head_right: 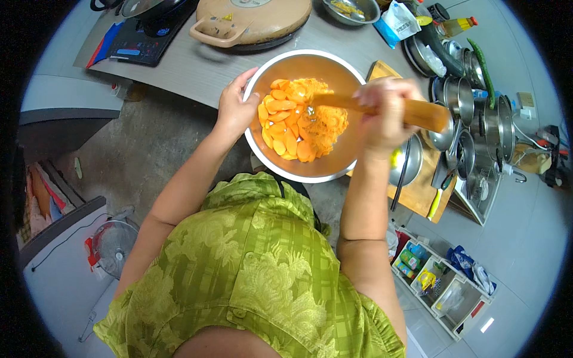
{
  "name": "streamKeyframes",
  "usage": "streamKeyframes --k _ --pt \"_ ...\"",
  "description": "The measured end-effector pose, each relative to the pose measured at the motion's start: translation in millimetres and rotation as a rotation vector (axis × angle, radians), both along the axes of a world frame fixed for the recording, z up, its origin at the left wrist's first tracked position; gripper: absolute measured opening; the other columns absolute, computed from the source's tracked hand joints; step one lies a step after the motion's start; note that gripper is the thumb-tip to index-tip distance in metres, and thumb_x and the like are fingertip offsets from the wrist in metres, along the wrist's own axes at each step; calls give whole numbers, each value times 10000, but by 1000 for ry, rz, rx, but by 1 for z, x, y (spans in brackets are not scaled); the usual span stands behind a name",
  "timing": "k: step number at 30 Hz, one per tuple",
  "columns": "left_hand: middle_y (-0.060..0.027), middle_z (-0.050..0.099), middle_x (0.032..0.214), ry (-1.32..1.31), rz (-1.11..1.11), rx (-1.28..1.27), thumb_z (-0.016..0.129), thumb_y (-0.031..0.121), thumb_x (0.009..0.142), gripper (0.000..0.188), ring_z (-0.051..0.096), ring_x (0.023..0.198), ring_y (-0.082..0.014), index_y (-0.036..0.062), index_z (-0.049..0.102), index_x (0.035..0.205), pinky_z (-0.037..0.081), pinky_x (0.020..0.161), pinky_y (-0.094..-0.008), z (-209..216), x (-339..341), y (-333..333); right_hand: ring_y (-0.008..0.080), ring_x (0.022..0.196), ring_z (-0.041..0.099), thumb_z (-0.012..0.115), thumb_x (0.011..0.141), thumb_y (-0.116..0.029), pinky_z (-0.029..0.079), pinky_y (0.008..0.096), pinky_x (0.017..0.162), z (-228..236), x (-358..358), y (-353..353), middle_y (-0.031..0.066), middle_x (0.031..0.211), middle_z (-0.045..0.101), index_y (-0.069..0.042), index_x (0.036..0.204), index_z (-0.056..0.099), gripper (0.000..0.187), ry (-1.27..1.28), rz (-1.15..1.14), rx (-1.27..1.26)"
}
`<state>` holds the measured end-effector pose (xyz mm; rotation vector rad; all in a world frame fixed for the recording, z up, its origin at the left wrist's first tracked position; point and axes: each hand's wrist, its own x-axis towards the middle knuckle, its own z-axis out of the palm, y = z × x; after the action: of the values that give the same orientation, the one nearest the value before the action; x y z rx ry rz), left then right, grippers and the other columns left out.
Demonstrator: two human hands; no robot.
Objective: The person uses a wooden pestle to mash sliced orange vegetables in a metal bowl. After mashing, they retrieve a blue lunchbox from a bag, open it, and rinse the container under a running tap.
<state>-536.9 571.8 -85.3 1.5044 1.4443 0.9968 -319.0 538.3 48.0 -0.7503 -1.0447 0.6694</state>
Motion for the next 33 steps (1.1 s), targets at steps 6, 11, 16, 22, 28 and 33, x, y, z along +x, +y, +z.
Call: streamKeyframes --k 6,11,16,22,28,33 --pt "-200 625 987 -128 64 -3 566 17 758 457 619 935 -323 107 604 1205 477 850 -365 0 9 1 118 540 531 547 856 -36 464 268 525 -28 2 3 39 598 523 -54 718 481 154 -219 -97 -145" --pt "-218 661 1019 -164 13 -5 535 -26 756 476 658 947 -279 62 583 1222 486 845 -326 17 5 0 102 541 522 563 855 -12 450 257 520 -24 -7 5 32 609 522 -56 714 469 175 -215 -43 -235" --pt "-209 664 1022 -142 0 -60 525 -53 744 521 662 941 -266 78 570 1246 491 833 -323 15 5 -1 106 522 489 557 856 -25 446 265 510 -16 -9 -18 46 607 510 -40 716 454 174 -207 -17 -147" --pt "-205 666 1020 -117 32 -37 513 -69 730 548 665 930 -270 88 569 1251 494 826 -324 12 8 0 118 510 478 553 843 -44 438 268 502 8 -5 -24 58 600 497 -45 708 455 167 -4 185 -88" --pt "-202 669 999 -151 4 -13 512 -63 718 556 672 876 -268 95 572 1248 501 794 -324 3 8 7 144 494 431 528 850 -59 406 296 478 -27 -18 -22 46 580 439 -65 716 431 165 -178 142 -305" --pt "-207 668 941 -23 2 -22 513 -54 717 561 657 729 -248 113 576 1249 501 712 -334 20 8 4 129 511 499 564 816 -30 439 275 489 19 -3 -12 54 598 505 -51 723 466 137 20 165 -17"
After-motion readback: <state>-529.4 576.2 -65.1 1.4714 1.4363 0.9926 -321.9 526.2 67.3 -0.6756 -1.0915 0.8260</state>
